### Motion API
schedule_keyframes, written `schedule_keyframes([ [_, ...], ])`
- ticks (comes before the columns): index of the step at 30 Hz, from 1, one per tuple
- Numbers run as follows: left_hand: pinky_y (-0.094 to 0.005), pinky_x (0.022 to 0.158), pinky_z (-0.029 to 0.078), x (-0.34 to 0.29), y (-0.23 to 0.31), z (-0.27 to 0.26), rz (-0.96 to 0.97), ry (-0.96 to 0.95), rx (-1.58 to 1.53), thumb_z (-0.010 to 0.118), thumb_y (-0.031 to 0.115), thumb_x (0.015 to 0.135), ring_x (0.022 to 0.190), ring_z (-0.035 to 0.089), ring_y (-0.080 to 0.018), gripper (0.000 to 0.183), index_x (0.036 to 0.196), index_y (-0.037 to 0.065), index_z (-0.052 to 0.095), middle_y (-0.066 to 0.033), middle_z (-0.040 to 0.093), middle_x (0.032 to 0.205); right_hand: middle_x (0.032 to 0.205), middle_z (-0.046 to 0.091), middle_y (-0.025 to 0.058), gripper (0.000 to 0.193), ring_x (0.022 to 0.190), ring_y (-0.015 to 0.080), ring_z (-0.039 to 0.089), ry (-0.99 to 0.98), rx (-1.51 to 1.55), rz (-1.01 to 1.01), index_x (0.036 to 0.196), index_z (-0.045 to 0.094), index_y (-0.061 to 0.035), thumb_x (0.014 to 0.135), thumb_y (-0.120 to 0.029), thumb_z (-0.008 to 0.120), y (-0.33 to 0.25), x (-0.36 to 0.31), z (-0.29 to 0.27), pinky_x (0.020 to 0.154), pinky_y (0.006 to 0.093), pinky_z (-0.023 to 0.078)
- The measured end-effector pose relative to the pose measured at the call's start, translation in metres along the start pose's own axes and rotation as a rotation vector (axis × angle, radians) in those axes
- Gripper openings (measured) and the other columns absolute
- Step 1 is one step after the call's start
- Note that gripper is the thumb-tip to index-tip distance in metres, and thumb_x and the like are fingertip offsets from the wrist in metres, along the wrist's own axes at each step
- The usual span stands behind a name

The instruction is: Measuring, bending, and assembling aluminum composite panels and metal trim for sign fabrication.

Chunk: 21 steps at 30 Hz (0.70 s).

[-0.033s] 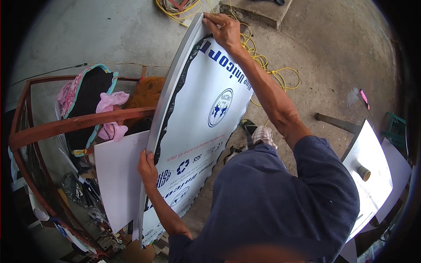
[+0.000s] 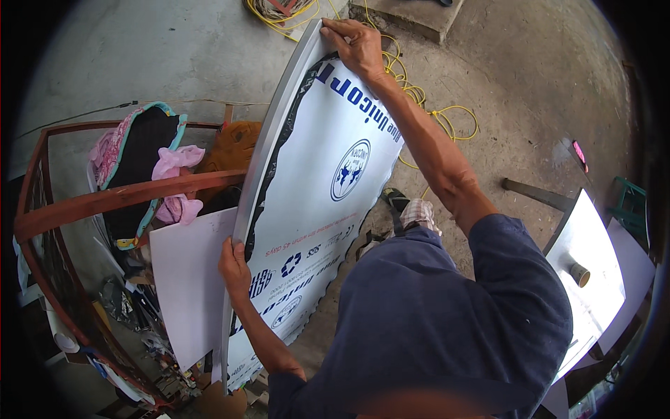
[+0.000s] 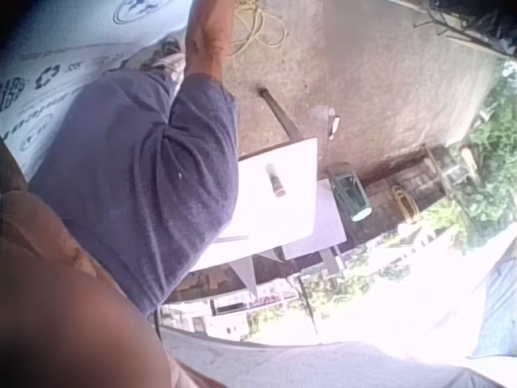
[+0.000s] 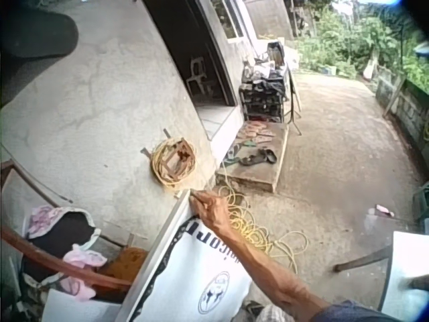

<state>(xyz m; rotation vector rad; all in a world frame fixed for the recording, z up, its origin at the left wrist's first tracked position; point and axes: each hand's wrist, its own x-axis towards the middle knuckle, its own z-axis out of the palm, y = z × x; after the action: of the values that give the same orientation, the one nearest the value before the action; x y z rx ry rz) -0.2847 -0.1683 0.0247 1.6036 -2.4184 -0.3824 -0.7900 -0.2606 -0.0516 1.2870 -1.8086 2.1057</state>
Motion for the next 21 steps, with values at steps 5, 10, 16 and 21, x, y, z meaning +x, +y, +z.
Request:
schedule_keyframes([
  [5,-0.0426,0.070,0.050,0.006,-0.001,0.006,0.068,0.087,0.037,0.048,0.031,0.105,0.079,0.065,-0.0401,0.040,0.118,-0.004,0.059,-0.0245,0.067,0.090,0.106,0.074,0.0116,0.034,0.093,0.0232,0.071,-0.293,0.096,0.135,0.128,0.066,-0.0093,0.099,-0.025,0.058,0.013,0.009,-0.018,0.086,0.0357,0.055],
  [10,-0.0441,0.065,0.048,0.013,-0.007,0.008,0.089,0.092,0.029,0.049,0.033,0.104,0.073,0.063,-0.0407,0.040,0.113,-0.004,0.060,-0.0239,0.064,0.082,0.117,0.071,0.0110,0.040,0.108,0.0238,0.067,-0.448,0.223,0.274,0.136,0.058,-0.0068,0.100,-0.023,0.051,0.023,0.016,-0.022,0.097,0.0370,0.051],
  [16,-0.0447,0.064,0.048,0.018,-0.015,0.009,0.134,0.117,0.013,0.049,0.034,0.104,0.073,0.062,-0.0426,0.039,0.111,-0.003,0.061,-0.0245,0.064,0.082,0.129,0.065,0.0128,0.040,0.120,0.0241,0.060,-0.487,0.262,0.341,0.138,0.057,-0.0076,0.101,-0.022,0.051,0.023,0.014,-0.011,0.108,0.0361,0.043],
  [21,-0.0468,0.066,0.048,0.021,-0.014,0.010,0.123,0.130,-0.003,0.050,0.036,0.103,0.075,0.062,-0.0453,0.040,0.109,-0.002,0.061,-0.0252,0.064,0.083,0.139,0.058,0.0164,0.048,0.127,0.0271,0.056,-0.508,0.247,0.217,0.145,0.050,-0.0096,0.098,-0.017,0.053,0.032,0.018,0.000,0.111,0.0361,0.041],
])
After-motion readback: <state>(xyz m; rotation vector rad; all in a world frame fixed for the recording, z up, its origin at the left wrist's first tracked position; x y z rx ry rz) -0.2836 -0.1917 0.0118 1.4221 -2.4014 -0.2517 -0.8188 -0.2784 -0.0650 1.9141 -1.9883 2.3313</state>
